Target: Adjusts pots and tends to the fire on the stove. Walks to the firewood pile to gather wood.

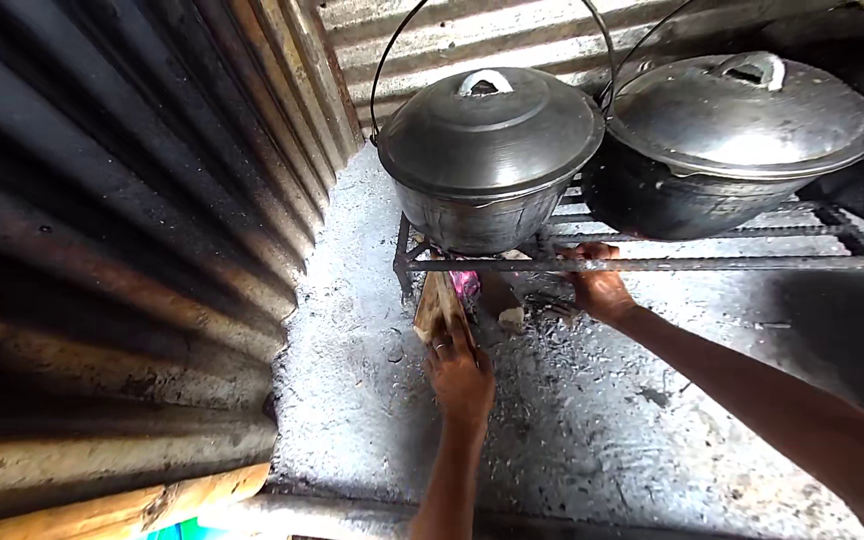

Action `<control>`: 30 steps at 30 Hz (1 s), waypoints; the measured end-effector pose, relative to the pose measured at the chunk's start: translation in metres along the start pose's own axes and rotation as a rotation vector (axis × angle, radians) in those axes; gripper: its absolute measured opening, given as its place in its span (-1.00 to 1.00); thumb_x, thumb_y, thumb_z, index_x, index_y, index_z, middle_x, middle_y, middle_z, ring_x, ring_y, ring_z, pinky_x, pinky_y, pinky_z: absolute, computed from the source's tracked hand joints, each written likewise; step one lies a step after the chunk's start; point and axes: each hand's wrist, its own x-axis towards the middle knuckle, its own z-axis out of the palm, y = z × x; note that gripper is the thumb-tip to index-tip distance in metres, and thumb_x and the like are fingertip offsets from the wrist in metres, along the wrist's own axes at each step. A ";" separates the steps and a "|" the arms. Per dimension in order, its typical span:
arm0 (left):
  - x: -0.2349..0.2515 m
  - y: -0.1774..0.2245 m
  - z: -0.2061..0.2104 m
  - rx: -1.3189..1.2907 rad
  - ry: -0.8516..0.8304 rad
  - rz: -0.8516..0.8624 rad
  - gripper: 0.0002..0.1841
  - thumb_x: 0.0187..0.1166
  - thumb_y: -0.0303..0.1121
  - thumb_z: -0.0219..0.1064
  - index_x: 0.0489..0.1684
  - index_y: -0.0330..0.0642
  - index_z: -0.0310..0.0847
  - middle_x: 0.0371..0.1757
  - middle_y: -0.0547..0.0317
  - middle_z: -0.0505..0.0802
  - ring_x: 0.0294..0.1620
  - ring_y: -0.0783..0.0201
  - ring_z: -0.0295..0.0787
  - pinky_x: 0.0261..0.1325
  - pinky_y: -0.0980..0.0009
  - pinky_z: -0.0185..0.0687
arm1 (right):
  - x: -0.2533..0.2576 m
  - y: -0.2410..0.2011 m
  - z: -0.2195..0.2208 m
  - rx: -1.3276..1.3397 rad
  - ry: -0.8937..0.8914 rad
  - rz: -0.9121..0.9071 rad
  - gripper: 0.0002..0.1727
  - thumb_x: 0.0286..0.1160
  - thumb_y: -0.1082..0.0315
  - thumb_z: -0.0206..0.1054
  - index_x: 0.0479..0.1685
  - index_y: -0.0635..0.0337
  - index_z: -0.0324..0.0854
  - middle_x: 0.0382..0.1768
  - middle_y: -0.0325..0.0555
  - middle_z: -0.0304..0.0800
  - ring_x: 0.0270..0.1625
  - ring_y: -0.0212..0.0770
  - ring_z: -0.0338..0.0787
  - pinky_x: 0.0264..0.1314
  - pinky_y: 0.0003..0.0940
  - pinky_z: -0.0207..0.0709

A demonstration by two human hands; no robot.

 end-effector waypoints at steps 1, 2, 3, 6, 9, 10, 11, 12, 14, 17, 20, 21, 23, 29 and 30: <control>0.000 0.000 0.001 0.010 -0.019 0.006 -0.36 0.48 -0.29 0.36 0.66 -0.17 0.46 0.43 -0.47 0.63 0.42 -0.38 0.59 0.33 -0.19 0.53 | 0.002 0.000 -0.002 -0.006 -0.036 0.007 -0.52 0.39 0.68 0.28 0.38 0.51 0.58 0.38 0.63 0.52 0.50 0.63 0.45 0.55 0.45 0.23; -0.001 -0.001 0.000 0.010 -0.037 0.012 -0.36 0.51 -0.24 0.36 0.67 -0.14 0.46 0.46 -0.45 0.62 0.46 -0.37 0.57 0.37 -0.18 0.51 | 0.003 0.002 -0.002 -0.015 -0.058 0.007 -0.52 0.40 0.68 0.28 0.39 0.50 0.57 0.40 0.64 0.51 0.52 0.63 0.43 0.58 0.45 0.21; -0.002 -0.004 -0.003 -0.012 -0.031 0.021 -0.36 0.54 -0.15 0.39 0.64 -0.14 0.49 0.48 -0.44 0.61 0.48 -0.37 0.55 0.41 -0.19 0.48 | 0.003 0.004 -0.001 -0.020 -0.070 0.004 -0.51 0.41 0.67 0.28 0.40 0.50 0.56 0.41 0.64 0.50 0.54 0.63 0.42 0.60 0.44 0.19; -0.005 -0.026 -0.013 -0.100 0.158 0.050 -0.42 0.53 -0.15 0.45 0.45 -0.36 0.62 0.31 -0.47 0.70 0.32 -0.41 0.65 0.36 -0.22 0.54 | 0.005 0.006 -0.003 0.038 -0.068 0.035 -0.50 0.43 0.63 0.33 0.42 0.57 0.52 0.49 0.67 0.41 0.60 0.62 0.36 0.63 0.43 0.17; 0.000 -0.050 -0.025 -0.058 0.106 -0.022 -0.38 0.54 -0.22 0.47 0.52 -0.44 0.52 0.36 -0.50 0.66 0.39 -0.42 0.59 0.42 -0.17 0.50 | 0.006 0.008 -0.010 0.087 -0.081 0.084 -0.42 0.39 0.59 0.41 0.46 0.61 0.46 0.66 0.62 0.20 0.69 0.56 0.28 0.66 0.37 0.23; 0.005 -0.054 -0.026 -0.034 0.038 -0.040 -0.34 0.55 -0.20 0.47 0.58 -0.43 0.46 0.43 -0.50 0.62 0.47 -0.42 0.54 0.48 -0.15 0.46 | 0.007 0.006 -0.014 0.076 -0.133 0.110 -0.42 0.45 0.58 0.39 0.51 0.58 0.43 0.67 0.61 0.19 0.71 0.54 0.25 0.68 0.36 0.20; 0.010 -0.055 -0.025 -0.005 -0.005 -0.031 -0.32 0.54 -0.20 0.48 0.59 -0.43 0.44 0.46 -0.49 0.60 0.50 -0.41 0.51 0.51 -0.11 0.45 | 0.009 0.004 -0.017 0.053 -0.192 0.142 -0.42 0.53 0.55 0.36 0.56 0.54 0.39 0.66 0.59 0.21 0.73 0.52 0.24 0.69 0.34 0.19; 0.015 -0.056 -0.021 0.025 -0.019 -0.002 -0.32 0.51 -0.23 0.50 0.57 -0.45 0.45 0.46 -0.50 0.61 0.50 -0.41 0.52 0.52 -0.09 0.46 | 0.011 0.002 -0.019 0.033 -0.238 0.170 -0.43 0.58 0.53 0.33 0.58 0.52 0.38 0.65 0.58 0.25 0.73 0.50 0.24 0.71 0.32 0.17; 0.023 -0.053 -0.014 0.086 -0.022 0.053 -0.36 0.52 -0.27 0.49 0.52 -0.51 0.48 0.43 -0.50 0.63 0.48 -0.38 0.56 0.52 -0.04 0.48 | 0.011 0.004 -0.018 0.025 -0.216 0.155 -0.46 0.57 0.54 0.33 0.54 0.55 0.41 0.59 0.58 0.35 0.71 0.49 0.29 0.72 0.29 0.17; 0.033 -0.046 -0.015 0.145 -0.063 0.041 -0.38 0.58 -0.24 0.44 0.53 -0.49 0.48 0.44 -0.47 0.63 0.51 -0.32 0.55 0.53 0.05 0.47 | 0.009 0.008 -0.016 0.033 -0.168 0.080 -0.50 0.59 0.55 0.30 0.51 0.57 0.46 0.56 0.54 0.44 0.70 0.49 0.32 0.75 0.28 0.11; 0.043 -0.044 -0.018 0.126 -0.066 0.027 -0.46 0.63 -0.26 0.37 0.50 -0.45 0.53 0.42 -0.45 0.65 0.48 -0.31 0.59 0.52 0.03 0.49 | 0.006 0.007 -0.016 0.051 -0.125 0.051 -0.52 0.57 0.57 0.30 0.47 0.56 0.50 0.52 0.54 0.48 0.67 0.51 0.35 0.73 0.32 0.12; 0.046 -0.045 -0.018 0.098 -0.050 0.049 -0.49 0.64 -0.30 0.35 0.48 -0.46 0.55 0.40 -0.47 0.67 0.46 -0.33 0.60 0.52 0.01 0.48 | 0.005 0.008 -0.014 0.056 -0.098 0.033 -0.54 0.56 0.57 0.31 0.44 0.56 0.52 0.49 0.54 0.52 0.65 0.52 0.38 0.72 0.32 0.13; 0.052 -0.048 -0.016 0.059 -0.016 0.114 -0.55 0.64 -0.40 0.32 0.44 -0.49 0.58 0.36 -0.49 0.70 0.43 -0.35 0.63 0.52 -0.01 0.49 | 0.003 0.012 -0.010 0.051 -0.048 -0.013 -0.55 0.54 0.57 0.32 0.41 0.56 0.55 0.44 0.54 0.57 0.60 0.53 0.44 0.70 0.32 0.15; 0.075 -0.055 -0.012 0.073 -0.019 0.156 -0.61 0.66 -0.55 0.20 0.42 -0.47 0.61 0.42 -0.41 0.69 0.49 -0.29 0.61 0.57 0.03 0.45 | 0.008 0.013 -0.019 0.019 -0.152 0.061 -0.49 0.55 0.54 0.34 0.49 0.55 0.48 0.50 0.54 0.50 0.65 0.51 0.38 0.73 0.31 0.14; 0.076 -0.057 -0.012 0.067 -0.017 0.158 -0.61 0.66 -0.54 0.20 0.42 -0.46 0.61 0.43 -0.41 0.69 0.50 -0.29 0.60 0.58 0.03 0.45 | 0.010 0.014 -0.022 0.014 -0.173 0.065 -0.47 0.52 0.51 0.39 0.49 0.54 0.49 0.51 0.53 0.50 0.65 0.49 0.39 0.73 0.30 0.15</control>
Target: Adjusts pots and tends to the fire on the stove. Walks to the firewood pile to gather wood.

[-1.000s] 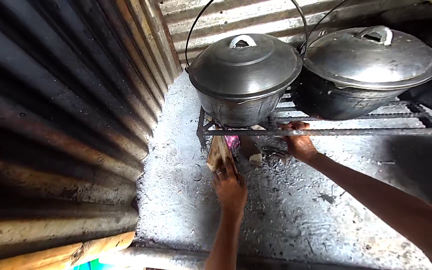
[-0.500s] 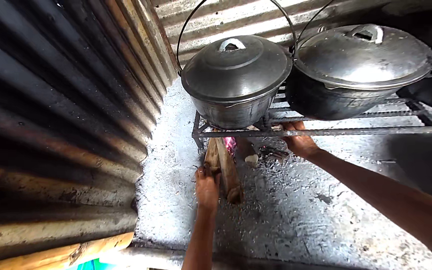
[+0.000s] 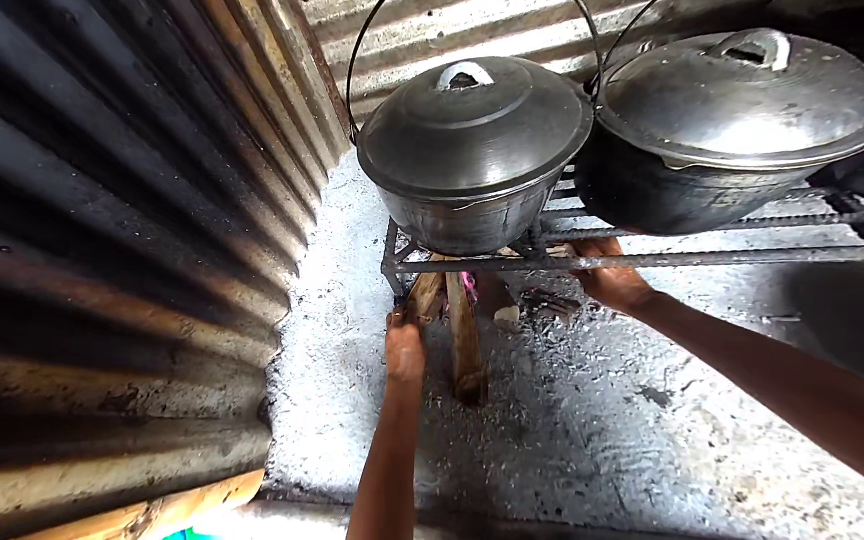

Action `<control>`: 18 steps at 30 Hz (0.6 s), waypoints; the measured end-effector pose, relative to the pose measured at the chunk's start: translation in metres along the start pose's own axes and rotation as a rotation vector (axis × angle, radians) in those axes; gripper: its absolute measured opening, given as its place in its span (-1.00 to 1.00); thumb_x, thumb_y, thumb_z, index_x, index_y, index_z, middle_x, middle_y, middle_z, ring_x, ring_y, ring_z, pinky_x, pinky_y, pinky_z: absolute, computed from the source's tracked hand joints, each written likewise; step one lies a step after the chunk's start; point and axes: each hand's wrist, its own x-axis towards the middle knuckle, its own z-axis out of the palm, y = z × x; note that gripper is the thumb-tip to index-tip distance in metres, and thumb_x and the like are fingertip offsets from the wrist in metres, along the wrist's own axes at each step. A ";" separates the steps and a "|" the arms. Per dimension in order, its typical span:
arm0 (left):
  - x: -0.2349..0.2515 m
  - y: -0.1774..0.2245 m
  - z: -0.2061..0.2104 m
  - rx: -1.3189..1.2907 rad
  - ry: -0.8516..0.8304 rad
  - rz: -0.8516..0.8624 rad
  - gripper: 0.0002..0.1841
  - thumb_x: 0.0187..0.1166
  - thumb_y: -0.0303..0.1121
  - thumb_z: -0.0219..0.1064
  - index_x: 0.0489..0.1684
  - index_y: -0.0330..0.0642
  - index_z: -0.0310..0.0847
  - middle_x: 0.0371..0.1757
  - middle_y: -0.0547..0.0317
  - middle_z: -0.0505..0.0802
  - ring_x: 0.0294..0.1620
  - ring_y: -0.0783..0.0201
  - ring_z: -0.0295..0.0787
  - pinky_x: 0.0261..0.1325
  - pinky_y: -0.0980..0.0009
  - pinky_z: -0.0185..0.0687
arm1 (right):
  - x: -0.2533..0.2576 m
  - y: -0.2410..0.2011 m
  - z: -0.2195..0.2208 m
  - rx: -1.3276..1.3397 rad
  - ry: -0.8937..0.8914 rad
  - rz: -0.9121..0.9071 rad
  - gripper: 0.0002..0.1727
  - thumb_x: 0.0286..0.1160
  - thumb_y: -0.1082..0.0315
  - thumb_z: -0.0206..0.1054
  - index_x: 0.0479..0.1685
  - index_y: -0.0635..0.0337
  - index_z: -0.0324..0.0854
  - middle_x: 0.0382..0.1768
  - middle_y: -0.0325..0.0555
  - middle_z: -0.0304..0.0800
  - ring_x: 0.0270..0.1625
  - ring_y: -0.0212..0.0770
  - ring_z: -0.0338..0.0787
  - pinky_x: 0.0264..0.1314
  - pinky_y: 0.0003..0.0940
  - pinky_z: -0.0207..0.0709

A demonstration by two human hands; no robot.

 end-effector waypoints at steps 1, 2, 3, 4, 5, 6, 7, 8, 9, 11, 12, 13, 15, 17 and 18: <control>-0.002 -0.002 0.001 -0.004 0.012 0.005 -0.61 0.66 -0.53 0.21 0.43 -0.45 0.61 0.44 -0.40 0.69 0.51 -0.29 0.60 0.59 0.02 0.44 | 0.001 0.000 -0.003 0.004 -0.034 0.020 -0.43 0.49 0.48 0.43 0.51 0.52 0.48 0.53 0.52 0.48 0.67 0.49 0.37 0.73 0.32 0.14; -0.005 -0.003 0.002 -0.009 0.044 0.019 -0.61 0.67 -0.49 0.23 0.41 -0.44 0.62 0.43 -0.41 0.69 0.50 -0.30 0.61 0.58 0.00 0.45 | 0.002 -0.001 -0.006 0.014 -0.070 0.051 -0.38 0.47 0.44 0.47 0.53 0.49 0.47 0.56 0.51 0.45 0.69 0.48 0.34 0.74 0.32 0.11; -0.010 -0.002 0.003 -0.020 0.102 0.044 -0.63 0.66 -0.43 0.28 0.35 -0.44 0.67 0.38 -0.43 0.71 0.45 -0.32 0.64 0.53 -0.02 0.50 | 0.003 -0.002 -0.008 0.024 -0.087 0.073 -0.36 0.44 0.42 0.51 0.54 0.48 0.47 0.56 0.49 0.45 0.69 0.47 0.34 0.73 0.33 0.11; -0.017 0.000 0.004 -0.047 0.174 0.068 -0.64 0.63 -0.35 0.34 0.23 -0.44 0.74 0.29 -0.44 0.74 0.36 -0.34 0.68 0.44 -0.04 0.56 | 0.005 -0.002 -0.008 0.032 -0.085 0.084 -0.35 0.42 0.41 0.54 0.52 0.47 0.48 0.57 0.46 0.45 0.68 0.45 0.36 0.72 0.34 0.13; -0.025 0.007 0.003 -0.078 0.199 0.066 -0.61 0.61 -0.25 0.37 0.17 -0.44 0.77 0.23 -0.43 0.76 0.29 -0.32 0.71 0.37 -0.06 0.61 | 0.006 -0.001 -0.006 0.039 -0.069 0.082 -0.35 0.38 0.40 0.56 0.50 0.47 0.51 0.57 0.44 0.47 0.67 0.44 0.39 0.71 0.34 0.16; -0.035 0.018 -0.002 -0.101 0.150 0.029 -0.51 0.60 -0.11 0.38 0.22 -0.42 0.74 0.24 -0.41 0.74 0.27 -0.28 0.72 0.32 -0.05 0.64 | 0.006 0.000 -0.004 0.038 -0.061 0.083 -0.35 0.38 0.40 0.57 0.48 0.48 0.52 0.55 0.44 0.49 0.65 0.43 0.41 0.69 0.35 0.18; -0.044 0.031 -0.009 -0.117 0.021 -0.035 -0.35 0.59 0.04 0.37 0.42 -0.38 0.62 0.37 -0.42 0.68 0.35 -0.28 0.68 0.36 -0.08 0.62 | 0.007 0.002 -0.002 0.037 -0.051 0.082 -0.37 0.38 0.40 0.55 0.47 0.48 0.53 0.53 0.45 0.51 0.64 0.44 0.43 0.68 0.36 0.18; -0.051 0.043 -0.014 -0.119 -0.118 -0.090 -0.18 0.53 0.15 0.37 0.62 -0.34 0.44 0.50 -0.44 0.59 0.45 -0.30 0.61 0.42 -0.11 0.57 | 0.006 0.004 0.002 0.035 -0.041 0.083 -0.40 0.41 0.40 0.53 0.45 0.49 0.53 0.50 0.47 0.52 0.62 0.46 0.43 0.66 0.39 0.19; -0.054 0.053 -0.017 -0.107 -0.248 -0.137 -0.06 0.48 0.21 0.39 0.76 -0.28 0.25 0.60 -0.43 0.51 0.51 -0.29 0.57 0.47 -0.11 0.53 | 0.006 0.004 0.004 0.038 -0.018 0.076 -0.43 0.43 0.43 0.49 0.45 0.48 0.54 0.51 0.47 0.52 0.62 0.47 0.43 0.66 0.40 0.20; -0.054 0.064 -0.016 -0.052 -0.391 -0.190 0.00 0.49 0.15 0.42 0.88 -0.15 0.00 0.63 -0.36 0.48 0.47 -0.22 0.62 0.41 -0.04 0.59 | 0.006 0.002 0.007 0.049 0.022 0.057 -0.47 0.47 0.50 0.43 0.45 0.49 0.54 0.51 0.47 0.53 0.62 0.48 0.43 0.66 0.39 0.20; -0.053 0.066 -0.015 -0.043 -0.413 -0.211 -0.02 0.51 0.08 0.43 0.90 -0.09 -0.04 0.61 -0.35 0.50 0.40 -0.20 0.67 0.34 -0.02 0.64 | 0.005 0.001 0.008 0.056 0.040 0.051 -0.49 0.48 0.52 0.41 0.44 0.50 0.54 0.50 0.48 0.54 0.62 0.48 0.43 0.67 0.37 0.20; -0.051 0.066 -0.015 -0.050 -0.415 -0.233 -0.04 0.51 0.01 0.43 0.91 -0.06 -0.05 0.58 -0.35 0.52 0.33 -0.20 0.72 0.28 -0.02 0.67 | 0.005 0.001 0.009 0.058 0.050 0.047 -0.50 0.49 0.53 0.41 0.44 0.50 0.55 0.50 0.48 0.53 0.62 0.48 0.43 0.68 0.36 0.20; -0.049 0.066 -0.016 -0.061 -0.429 -0.265 -0.05 0.52 -0.02 0.42 0.91 -0.02 -0.06 0.58 -0.36 0.52 0.29 -0.20 0.73 0.26 -0.04 0.67 | 0.004 0.002 0.010 0.053 0.064 0.031 -0.50 0.50 0.54 0.40 0.45 0.51 0.54 0.50 0.49 0.52 0.64 0.49 0.40 0.70 0.35 0.17; -0.050 0.066 -0.016 -0.036 -0.448 -0.256 -0.09 0.57 0.01 0.37 0.91 -0.03 -0.04 0.57 -0.35 0.53 0.36 -0.20 0.69 0.32 -0.04 0.62 | 0.003 0.002 0.009 0.038 0.063 0.014 -0.48 0.52 0.55 0.38 0.48 0.51 0.51 0.54 0.48 0.49 0.67 0.48 0.35 0.71 0.33 0.14; -0.050 0.067 -0.015 -0.030 -0.452 -0.250 -0.11 0.58 0.01 0.35 0.90 -0.03 -0.02 0.55 -0.34 0.56 0.38 -0.20 0.68 0.35 -0.04 0.60 | 0.002 0.002 0.009 0.037 0.069 0.009 -0.47 0.52 0.55 0.38 0.50 0.50 0.50 0.55 0.46 0.48 0.69 0.47 0.33 0.72 0.31 0.13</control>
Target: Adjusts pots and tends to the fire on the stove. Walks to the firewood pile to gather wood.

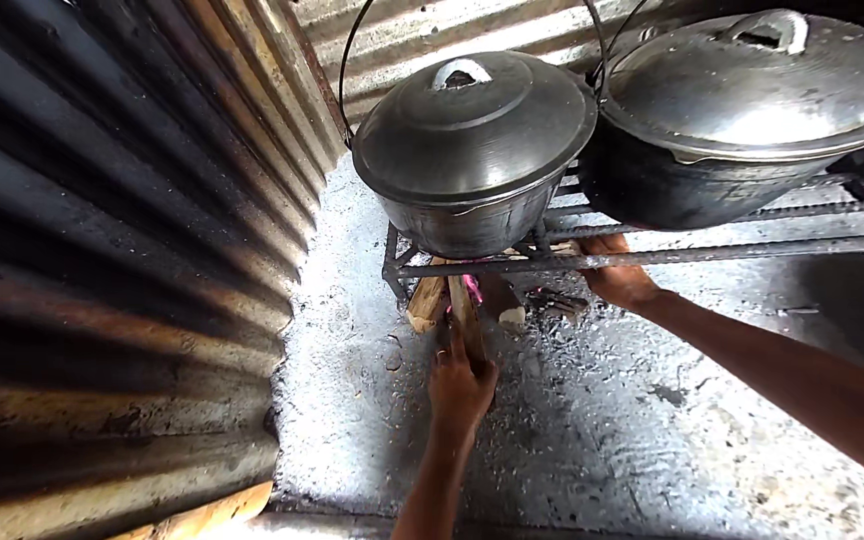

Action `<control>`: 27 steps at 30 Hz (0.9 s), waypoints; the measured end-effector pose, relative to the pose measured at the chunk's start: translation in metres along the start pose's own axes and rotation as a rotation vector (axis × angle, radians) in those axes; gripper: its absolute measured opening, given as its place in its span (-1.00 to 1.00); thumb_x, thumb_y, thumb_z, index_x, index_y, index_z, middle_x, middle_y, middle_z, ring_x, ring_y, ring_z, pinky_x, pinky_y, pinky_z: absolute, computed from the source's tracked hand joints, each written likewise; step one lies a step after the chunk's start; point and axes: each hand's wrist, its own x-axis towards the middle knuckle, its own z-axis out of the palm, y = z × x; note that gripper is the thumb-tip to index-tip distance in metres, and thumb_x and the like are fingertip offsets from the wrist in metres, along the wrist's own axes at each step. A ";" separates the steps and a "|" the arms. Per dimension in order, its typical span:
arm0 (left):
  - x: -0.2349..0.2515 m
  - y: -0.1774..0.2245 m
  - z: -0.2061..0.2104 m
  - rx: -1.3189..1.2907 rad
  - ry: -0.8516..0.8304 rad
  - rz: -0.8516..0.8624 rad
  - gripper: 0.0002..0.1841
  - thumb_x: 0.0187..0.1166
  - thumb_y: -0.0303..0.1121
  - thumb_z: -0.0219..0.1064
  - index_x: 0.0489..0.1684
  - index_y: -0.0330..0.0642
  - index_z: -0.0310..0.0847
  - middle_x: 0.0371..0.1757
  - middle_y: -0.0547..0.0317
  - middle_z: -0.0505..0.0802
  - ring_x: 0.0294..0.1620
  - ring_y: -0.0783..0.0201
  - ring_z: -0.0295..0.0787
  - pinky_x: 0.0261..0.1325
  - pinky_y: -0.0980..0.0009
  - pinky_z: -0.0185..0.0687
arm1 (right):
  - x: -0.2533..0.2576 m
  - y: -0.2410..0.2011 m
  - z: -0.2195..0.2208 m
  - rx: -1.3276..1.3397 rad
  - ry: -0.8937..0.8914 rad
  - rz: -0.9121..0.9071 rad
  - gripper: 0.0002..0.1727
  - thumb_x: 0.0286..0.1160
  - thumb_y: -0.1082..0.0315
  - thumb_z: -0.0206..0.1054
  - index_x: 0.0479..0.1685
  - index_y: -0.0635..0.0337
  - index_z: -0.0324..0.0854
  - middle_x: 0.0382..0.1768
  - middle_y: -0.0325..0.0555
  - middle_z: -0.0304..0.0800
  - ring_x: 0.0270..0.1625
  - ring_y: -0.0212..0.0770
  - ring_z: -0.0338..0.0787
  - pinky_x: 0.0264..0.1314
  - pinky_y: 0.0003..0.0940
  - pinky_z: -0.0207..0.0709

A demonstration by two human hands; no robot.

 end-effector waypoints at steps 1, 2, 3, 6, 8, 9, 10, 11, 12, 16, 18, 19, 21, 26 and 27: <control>0.000 0.000 0.001 -0.008 0.004 0.001 -0.12 0.58 -0.01 0.36 0.90 -0.02 -0.01 0.52 -0.34 0.60 0.38 -0.20 0.68 0.35 -0.04 0.60 | -0.001 0.001 0.001 0.003 0.009 -0.005 -0.47 0.52 0.55 0.37 0.51 0.49 0.50 0.56 0.46 0.48 0.69 0.46 0.34 0.73 0.30 0.12; 0.000 0.001 0.001 -0.044 0.017 -0.004 -0.11 0.55 -0.04 0.38 0.90 0.00 0.00 0.47 -0.34 0.63 0.36 -0.21 0.68 0.34 -0.06 0.59 | -0.001 0.001 0.002 0.013 0.019 -0.002 -0.48 0.50 0.55 0.39 0.48 0.51 0.51 0.53 0.48 0.49 0.67 0.47 0.36 0.73 0.30 0.14; 0.000 0.000 0.002 -0.094 0.041 -0.008 -0.11 0.51 -0.07 0.41 0.89 0.01 0.03 0.43 -0.35 0.64 0.34 -0.22 0.68 0.31 -0.07 0.60 | -0.002 0.000 0.002 0.019 0.026 0.000 -0.49 0.49 0.55 0.40 0.45 0.52 0.53 0.50 0.51 0.52 0.65 0.49 0.38 0.72 0.31 0.16; -0.005 -0.001 0.004 -0.195 0.129 -0.013 -0.12 0.49 -0.09 0.45 0.85 -0.06 0.10 0.40 -0.39 0.63 0.27 -0.23 0.70 0.26 -0.10 0.62 | -0.003 -0.001 0.000 0.035 0.045 -0.003 -0.50 0.47 0.56 0.42 0.41 0.56 0.55 0.44 0.54 0.56 0.61 0.52 0.43 0.70 0.32 0.18; -0.007 -0.003 0.003 -0.207 0.167 -0.002 -0.12 0.48 -0.10 0.48 0.84 -0.09 0.13 0.41 -0.40 0.62 0.23 -0.24 0.72 0.21 -0.09 0.65 | -0.005 0.000 0.001 0.036 0.055 -0.019 -0.52 0.47 0.57 0.41 0.39 0.56 0.56 0.42 0.54 0.58 0.59 0.52 0.44 0.70 0.32 0.18; -0.007 -0.002 0.002 -0.210 0.167 0.003 -0.13 0.48 -0.09 0.48 0.83 -0.08 0.15 0.40 -0.39 0.63 0.22 -0.23 0.73 0.21 -0.08 0.65 | -0.005 0.001 0.002 0.032 0.063 -0.032 -0.53 0.46 0.57 0.40 0.38 0.55 0.57 0.42 0.53 0.59 0.59 0.52 0.44 0.70 0.31 0.16; -0.006 -0.001 0.002 -0.215 0.161 0.008 -0.15 0.49 -0.09 0.47 0.82 -0.09 0.17 0.39 -0.39 0.64 0.23 -0.23 0.72 0.22 -0.08 0.64 | -0.005 0.002 0.004 0.029 0.072 -0.045 -0.53 0.47 0.58 0.39 0.38 0.54 0.57 0.42 0.51 0.59 0.60 0.51 0.44 0.71 0.31 0.14; -0.005 0.001 0.002 -0.221 0.157 0.016 -0.15 0.51 -0.09 0.47 0.82 -0.11 0.17 0.39 -0.39 0.65 0.24 -0.23 0.72 0.24 -0.07 0.63 | -0.006 0.004 0.005 0.021 0.089 -0.058 -0.53 0.46 0.59 0.38 0.38 0.54 0.57 0.42 0.52 0.59 0.60 0.51 0.44 0.71 0.32 0.14; -0.002 0.003 0.003 -0.226 0.147 0.021 -0.15 0.52 -0.08 0.45 0.83 -0.11 0.15 0.38 -0.40 0.65 0.26 -0.24 0.71 0.26 -0.08 0.62 | -0.007 0.004 0.007 0.011 0.098 -0.061 -0.53 0.47 0.59 0.36 0.40 0.55 0.56 0.43 0.52 0.58 0.61 0.52 0.43 0.71 0.33 0.14; 0.013 0.010 0.013 -0.221 0.191 0.050 -0.13 0.51 -0.07 0.47 0.83 -0.15 0.14 0.45 -0.45 0.60 0.27 -0.27 0.71 0.25 -0.08 0.64 | -0.006 0.003 0.006 -0.009 0.084 -0.050 -0.55 0.48 0.60 0.34 0.38 0.61 0.54 0.40 0.60 0.56 0.57 0.59 0.45 0.66 0.36 0.21; 0.018 0.012 0.018 -0.224 0.240 0.050 -0.12 0.48 -0.09 0.51 0.82 -0.15 0.17 0.63 -0.50 0.40 0.26 -0.26 0.73 0.21 -0.03 0.68 | 0.000 0.002 0.002 0.014 0.045 -0.047 -0.51 0.45 0.63 0.37 0.41 0.57 0.54 0.46 0.53 0.56 0.59 0.51 0.47 0.69 0.32 0.19; 0.019 0.012 0.019 -0.218 0.252 0.049 -0.10 0.46 -0.08 0.53 0.82 -0.14 0.16 0.71 -0.49 0.27 0.27 -0.24 0.72 0.20 0.01 0.70 | 0.004 0.003 0.001 0.026 0.056 -0.078 -0.51 0.39 0.65 0.40 0.37 0.58 0.56 0.44 0.50 0.59 0.55 0.48 0.53 0.67 0.32 0.25; 0.019 0.014 0.020 -0.210 0.271 0.057 -0.05 0.42 -0.03 0.56 0.84 -0.13 0.14 0.73 -0.51 0.21 0.26 -0.23 0.72 0.17 0.04 0.72 | 0.011 0.010 0.001 0.026 0.084 -0.164 -0.51 0.24 0.66 0.46 0.26 0.57 0.62 0.36 0.46 0.66 0.48 0.41 0.63 0.59 0.31 0.34; 0.015 0.009 0.019 -0.214 0.301 0.080 -0.03 0.41 0.10 0.54 0.82 -0.12 0.17 0.67 -0.53 0.28 0.28 -0.26 0.70 0.16 0.00 0.72 | 0.021 0.019 0.004 -0.013 0.001 -0.157 -0.40 0.21 0.52 0.53 0.36 0.49 0.59 0.43 0.35 0.64 0.58 0.29 0.54 0.72 0.19 0.21; 0.013 0.007 0.017 -0.214 0.309 0.086 -0.05 0.42 0.11 0.53 0.80 -0.13 0.21 0.64 -0.51 0.33 0.27 -0.26 0.70 0.16 -0.02 0.72 | 0.022 0.017 0.004 -0.003 -0.012 -0.137 -0.38 0.20 0.54 0.54 0.39 0.49 0.57 0.45 0.36 0.62 0.60 0.29 0.52 0.74 0.17 0.17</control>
